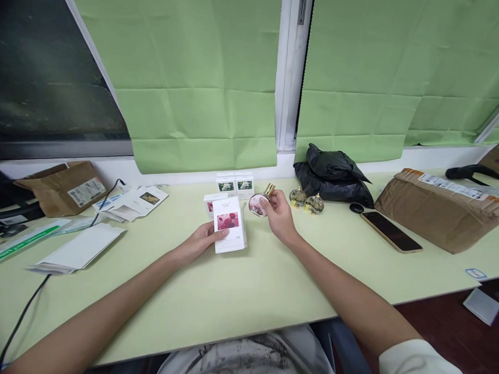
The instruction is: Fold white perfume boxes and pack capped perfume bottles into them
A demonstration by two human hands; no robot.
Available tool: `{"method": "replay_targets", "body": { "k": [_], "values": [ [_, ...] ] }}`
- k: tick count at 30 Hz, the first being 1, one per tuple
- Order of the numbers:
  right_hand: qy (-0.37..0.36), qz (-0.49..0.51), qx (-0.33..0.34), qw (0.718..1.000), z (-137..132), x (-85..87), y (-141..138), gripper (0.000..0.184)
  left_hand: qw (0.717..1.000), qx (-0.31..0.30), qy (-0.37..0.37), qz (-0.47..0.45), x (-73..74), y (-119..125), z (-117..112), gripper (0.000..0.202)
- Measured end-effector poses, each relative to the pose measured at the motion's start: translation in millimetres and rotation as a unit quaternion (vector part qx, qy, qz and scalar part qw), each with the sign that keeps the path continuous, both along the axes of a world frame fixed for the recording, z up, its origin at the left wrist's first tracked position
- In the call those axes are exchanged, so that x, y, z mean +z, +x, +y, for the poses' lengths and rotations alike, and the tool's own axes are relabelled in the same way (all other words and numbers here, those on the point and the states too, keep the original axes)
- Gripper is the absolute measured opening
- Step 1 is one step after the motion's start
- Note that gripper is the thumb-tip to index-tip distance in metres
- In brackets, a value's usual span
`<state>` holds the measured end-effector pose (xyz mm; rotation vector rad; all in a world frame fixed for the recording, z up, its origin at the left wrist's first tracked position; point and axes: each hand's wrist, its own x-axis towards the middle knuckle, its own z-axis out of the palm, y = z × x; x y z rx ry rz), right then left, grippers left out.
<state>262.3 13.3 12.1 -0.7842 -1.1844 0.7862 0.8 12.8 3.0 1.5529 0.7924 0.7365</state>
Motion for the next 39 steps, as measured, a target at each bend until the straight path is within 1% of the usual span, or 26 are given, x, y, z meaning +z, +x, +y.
{"method": "replay_targets", "body": {
  "k": [5, 9, 13, 18, 22, 28, 39],
  "values": [
    [-0.013, -0.014, -0.006, 1.000, -0.3, -3.1, 0.2, 0.041, 1.000, -0.020, 0.002, 0.009, 2.5, -0.1, -3.0, 0.060],
    [-0.024, -0.010, -0.008, 1.000, 0.2, -6.0, -0.9, 0.043, 1.000, -0.011, 0.011, 0.022, 2.4, 1.1, -3.3, 0.060],
    [-0.038, -0.001, -0.014, 0.999, -1.9, -4.0, -0.4, 0.043, 1.000, 0.000, 0.015, 0.022, 0.8, 1.9, -3.0, 0.057],
    [-0.055, 0.001, -0.026, 0.998, -3.1, -1.0, 2.2, 0.045, 1.000, -0.016, 0.012, 0.014, -1.5, 2.3, -2.3, 0.055],
    [-0.057, -0.005, -0.043, 0.997, -1.0, -2.0, 4.2, 0.045, 1.000, -0.011, 0.018, 0.022, -0.7, 3.0, -4.0, 0.058],
    [-0.058, 0.011, -0.041, 0.997, 2.4, -3.7, 6.5, 0.043, 0.999, -0.015, 0.021, 0.023, 1.9, 3.5, -7.4, 0.055],
    [-0.055, 0.010, -0.050, 0.997, 6.0, -3.6, 9.1, 0.044, 0.999, -0.015, 0.029, 0.031, 0.3, 3.3, -5.9, 0.055]
  ]
}}
